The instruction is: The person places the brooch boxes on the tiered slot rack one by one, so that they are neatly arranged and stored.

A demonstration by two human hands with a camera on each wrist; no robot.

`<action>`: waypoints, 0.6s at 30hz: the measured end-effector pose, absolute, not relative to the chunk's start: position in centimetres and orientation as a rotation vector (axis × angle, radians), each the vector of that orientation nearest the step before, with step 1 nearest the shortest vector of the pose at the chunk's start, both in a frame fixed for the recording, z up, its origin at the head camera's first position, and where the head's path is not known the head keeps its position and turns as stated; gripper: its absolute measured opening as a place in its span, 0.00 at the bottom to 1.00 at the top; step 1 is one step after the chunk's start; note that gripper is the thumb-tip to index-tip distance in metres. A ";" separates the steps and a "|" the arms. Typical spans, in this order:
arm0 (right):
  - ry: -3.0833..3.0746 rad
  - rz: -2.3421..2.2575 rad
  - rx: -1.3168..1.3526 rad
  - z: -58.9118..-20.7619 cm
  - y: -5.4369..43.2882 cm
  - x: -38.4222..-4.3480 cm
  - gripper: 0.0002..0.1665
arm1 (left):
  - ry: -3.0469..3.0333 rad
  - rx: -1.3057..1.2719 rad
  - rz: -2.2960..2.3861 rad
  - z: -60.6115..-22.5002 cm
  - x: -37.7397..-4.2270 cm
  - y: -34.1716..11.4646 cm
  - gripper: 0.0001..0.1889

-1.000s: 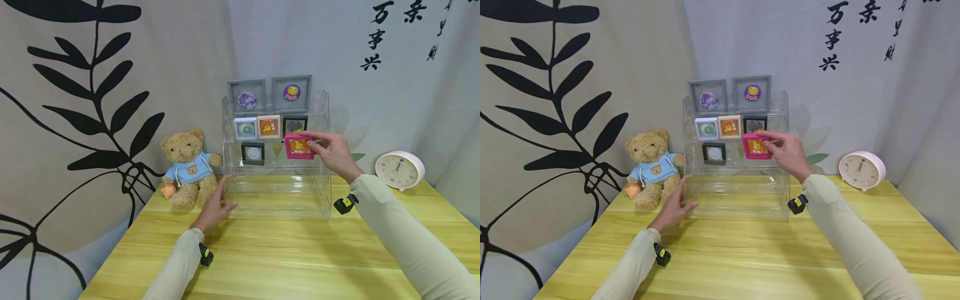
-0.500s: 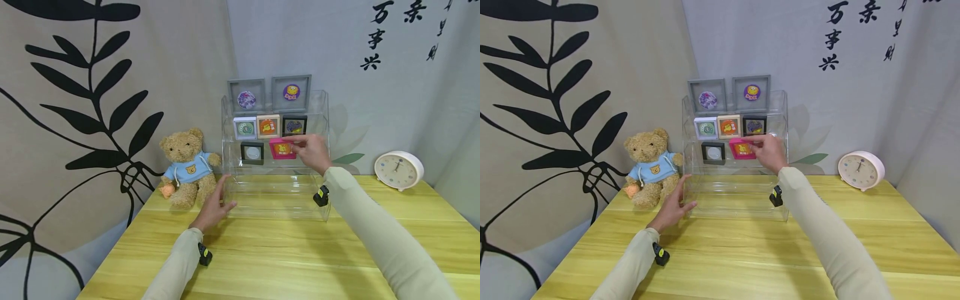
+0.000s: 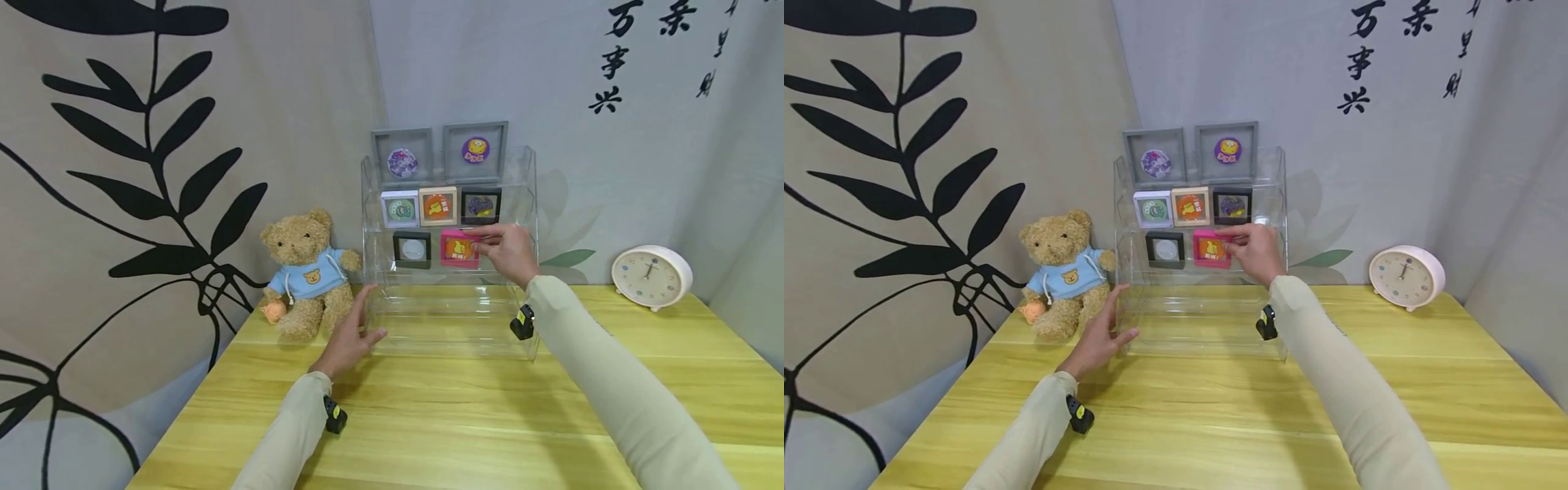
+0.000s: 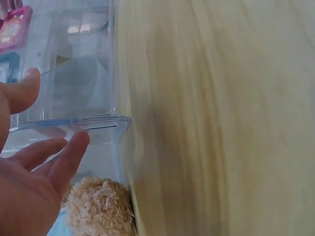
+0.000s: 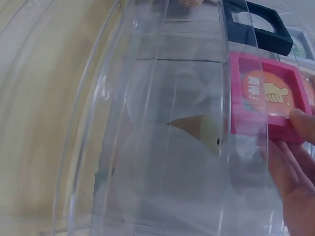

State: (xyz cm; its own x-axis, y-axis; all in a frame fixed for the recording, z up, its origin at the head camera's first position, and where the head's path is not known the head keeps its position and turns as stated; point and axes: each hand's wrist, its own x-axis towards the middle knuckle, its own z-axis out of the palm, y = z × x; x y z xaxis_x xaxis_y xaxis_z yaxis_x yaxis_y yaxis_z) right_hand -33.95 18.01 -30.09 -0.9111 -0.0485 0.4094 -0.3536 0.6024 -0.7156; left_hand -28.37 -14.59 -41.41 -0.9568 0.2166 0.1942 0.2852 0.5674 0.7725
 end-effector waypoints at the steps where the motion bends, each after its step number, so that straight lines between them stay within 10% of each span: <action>1: -2.482 1.196 0.324 -30.1 18.0 -33.9 0.16 | -2.711 -0.437 -1.353 -41.4 -28.4 -14.6 0.49; 18: -2.452 0.570 0.531 -30.5 23.0 -25.2 0.27 | -2.750 -0.437 -1.054 -38.8 -25.8 -16.6 0.38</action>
